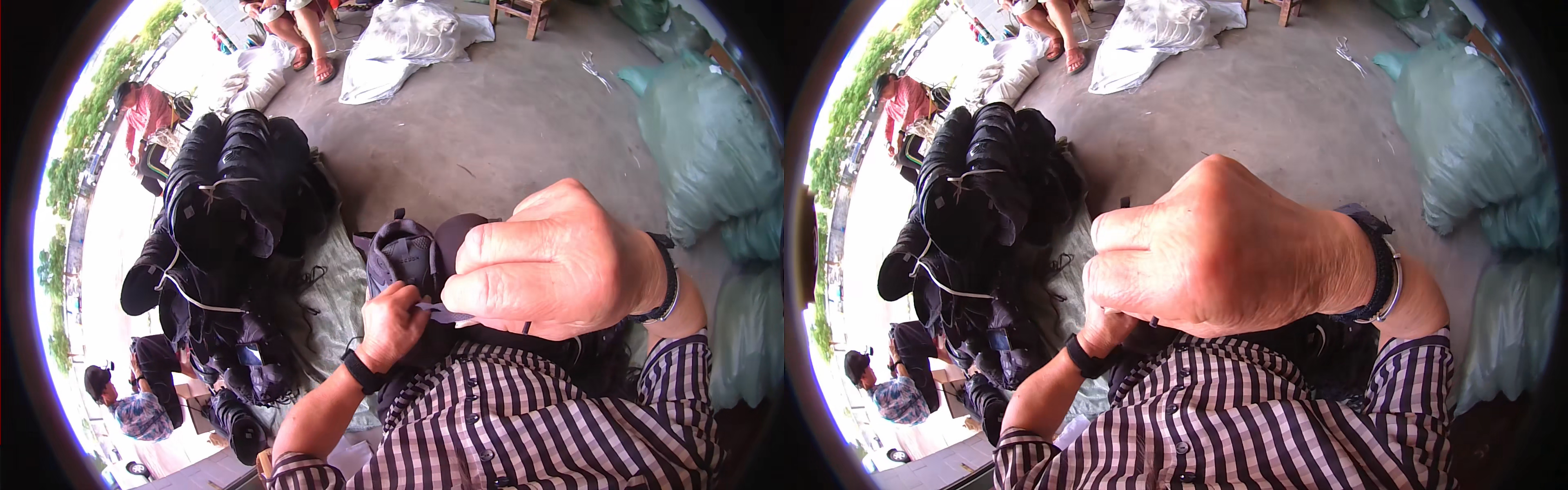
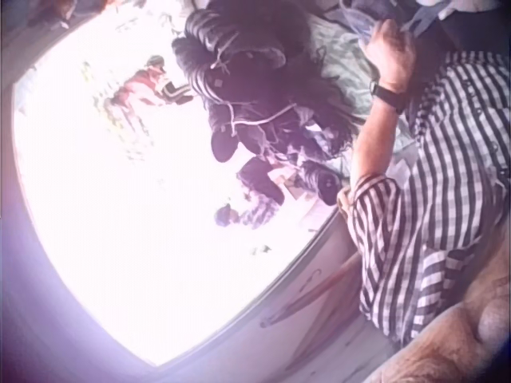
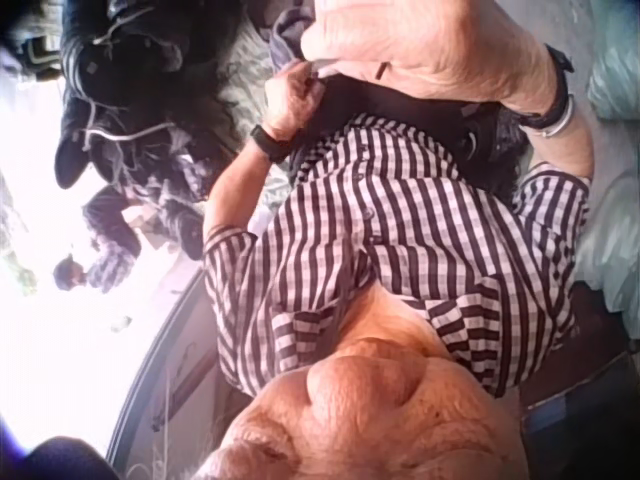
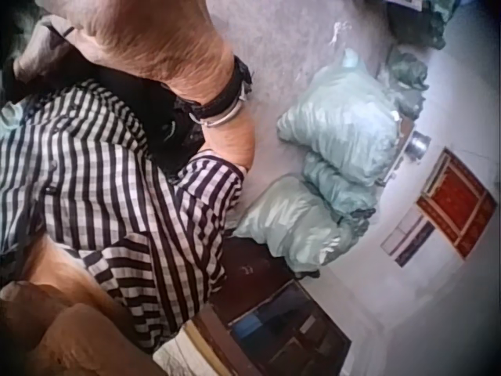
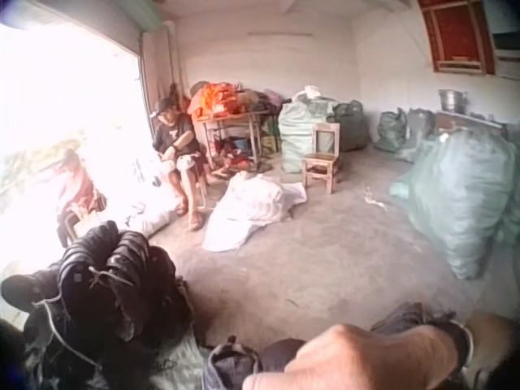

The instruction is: Lacing black sneakers while sitting on the floor in a shoe warehouse.

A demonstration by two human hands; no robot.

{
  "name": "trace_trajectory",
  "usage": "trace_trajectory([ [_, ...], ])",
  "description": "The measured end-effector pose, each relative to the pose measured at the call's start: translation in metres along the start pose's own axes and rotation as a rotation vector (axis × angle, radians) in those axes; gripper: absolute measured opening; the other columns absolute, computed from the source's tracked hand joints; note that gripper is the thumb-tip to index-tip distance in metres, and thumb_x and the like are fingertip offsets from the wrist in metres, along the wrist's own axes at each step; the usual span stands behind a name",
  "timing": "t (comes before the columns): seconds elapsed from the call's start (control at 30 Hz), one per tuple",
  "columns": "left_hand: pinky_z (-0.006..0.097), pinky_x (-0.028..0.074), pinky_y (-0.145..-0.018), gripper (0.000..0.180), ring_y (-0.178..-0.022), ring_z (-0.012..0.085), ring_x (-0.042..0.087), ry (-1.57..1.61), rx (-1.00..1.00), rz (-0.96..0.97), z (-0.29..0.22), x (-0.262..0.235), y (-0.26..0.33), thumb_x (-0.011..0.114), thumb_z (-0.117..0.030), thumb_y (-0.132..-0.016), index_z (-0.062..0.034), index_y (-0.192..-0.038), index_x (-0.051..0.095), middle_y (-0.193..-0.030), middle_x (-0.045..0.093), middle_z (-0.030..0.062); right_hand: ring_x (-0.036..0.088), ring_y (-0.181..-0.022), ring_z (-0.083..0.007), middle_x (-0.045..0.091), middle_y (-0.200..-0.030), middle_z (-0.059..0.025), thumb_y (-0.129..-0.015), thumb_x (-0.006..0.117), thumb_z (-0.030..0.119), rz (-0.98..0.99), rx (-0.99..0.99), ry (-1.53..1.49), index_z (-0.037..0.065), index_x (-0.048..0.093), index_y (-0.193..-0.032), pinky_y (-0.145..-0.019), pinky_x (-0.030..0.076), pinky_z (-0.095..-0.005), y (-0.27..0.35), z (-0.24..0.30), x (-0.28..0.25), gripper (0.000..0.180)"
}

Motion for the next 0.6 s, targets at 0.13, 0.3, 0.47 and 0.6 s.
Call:
trace_trajectory([
  [0.13, 0.028, 0.036, -0.048, 0.019, -0.051, 0.0158, 0.045, 0.635, -0.426, -0.247, 0.015, 0.009, 0.014, 0.062, -0.016, -0.087, -0.0012, -0.075, 0.06, -0.061, 0.052, 0.004, 0.058, -0.054, -0.0179, 0.06, -0.073, -0.0038, -0.068, 0.074, 0.01, 0.046, 0.106, -0.072, 0.007, 0.064, -0.08, -0.043, 0.042, -0.0264, 0.014, -0.001, -0.006, 0.016],
  [0.3, 0.021, 0.038, -0.048, 0.035, -0.057, 0.0062, 0.047, 0.874, -0.62, -0.618, 0.026, -0.052, 0.006, 0.045, -0.035, -0.095, -0.0043, -0.091, 0.062, -0.074, 0.056, 0.0025, 0.056, -0.056, -0.0221, 0.055, -0.066, -0.0053, -0.074, 0.069, 0.009, 0.076, 0.474, -0.207, 0.006, 0.059, -0.073, -0.051, 0.044, -0.0301, 0.049, -0.012, -0.009, 0.011],
  [0.47, 0.025, 0.042, -0.056, 0.02, -0.059, 0.0085, 0.049, 1.283, -0.772, -0.871, 0.107, -0.124, 0.047, 0.048, -0.029, -0.095, -0.0125, -0.091, 0.057, -0.066, 0.052, -0.004, 0.039, -0.041, -0.0007, 0.065, -0.071, -0.0066, -0.084, 0.059, 0.018, -0.159, 1.284, -0.664, 0.004, 0.059, -0.071, -0.04, 0.031, -0.0165, 0.145, -0.057, -0.03, 0.019],
  [0.6, 0.023, 0.04, -0.046, 0.027, -0.047, 0.0062, 0.041, 1.531, -0.831, -0.944, 0.197, -0.195, 0.112, 0.044, -0.02, -0.096, -0.0139, -0.071, 0.047, -0.052, 0.039, -0.0063, 0.038, -0.038, -0.0024, 0.062, -0.063, -0.0079, -0.084, 0.063, 0.026, -0.054, 1.473, -0.644, 0.004, 0.059, -0.07, -0.036, 0.026, -0.018, 0.244, -0.085, -0.032, 0.026],
])
Point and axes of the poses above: each hand's wrist, its own y-axis away from the middle knuckle, its own x-axis out of the palm, z = x × y, the point moved 1 cm from there along -y, towards the middle knuckle
